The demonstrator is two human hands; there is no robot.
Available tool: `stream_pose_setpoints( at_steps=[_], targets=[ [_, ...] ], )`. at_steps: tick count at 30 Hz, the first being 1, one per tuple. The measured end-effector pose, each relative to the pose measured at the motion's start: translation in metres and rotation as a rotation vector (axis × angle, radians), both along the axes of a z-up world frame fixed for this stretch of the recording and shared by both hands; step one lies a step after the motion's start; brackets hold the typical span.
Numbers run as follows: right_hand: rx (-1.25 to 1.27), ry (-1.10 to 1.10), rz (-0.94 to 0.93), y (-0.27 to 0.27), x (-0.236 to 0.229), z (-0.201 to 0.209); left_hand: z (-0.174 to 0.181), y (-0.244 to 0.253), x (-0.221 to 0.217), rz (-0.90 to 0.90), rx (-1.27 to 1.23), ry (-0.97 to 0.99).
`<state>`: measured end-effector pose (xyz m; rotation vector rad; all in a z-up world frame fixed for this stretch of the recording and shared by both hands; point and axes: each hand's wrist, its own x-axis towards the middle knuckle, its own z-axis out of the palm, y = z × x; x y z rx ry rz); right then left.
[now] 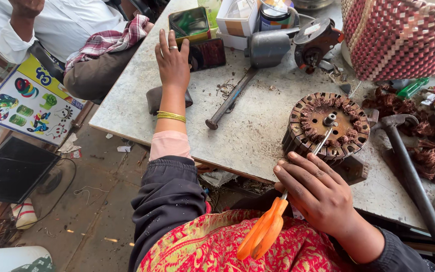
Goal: The person uses orange-handled scissors and a hammer to cut and tap copper windings on a motor stator. They repeatedly adjust the stator, cut protruding wires, and tap the windings into place while a smartphone video plays on the workbench.
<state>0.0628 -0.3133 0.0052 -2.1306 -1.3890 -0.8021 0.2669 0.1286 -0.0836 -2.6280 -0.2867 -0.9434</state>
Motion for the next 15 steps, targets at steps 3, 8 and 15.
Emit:
stream_pose_setpoints(
  at_steps=[3,8,15],
  targets=[
    [0.007,0.005,0.007,-0.001,0.0,-0.001,-0.001,-0.001,0.0,-0.007,-0.047,0.021],
    [-0.004,0.006,-0.003,-0.004,-0.001,-0.002,-0.002,0.0,0.0,-0.02,-0.046,-0.017],
    [-0.017,0.016,0.007,-0.007,0.0,-0.003,0.008,0.003,0.025,-0.078,-0.286,0.0]
  ],
)
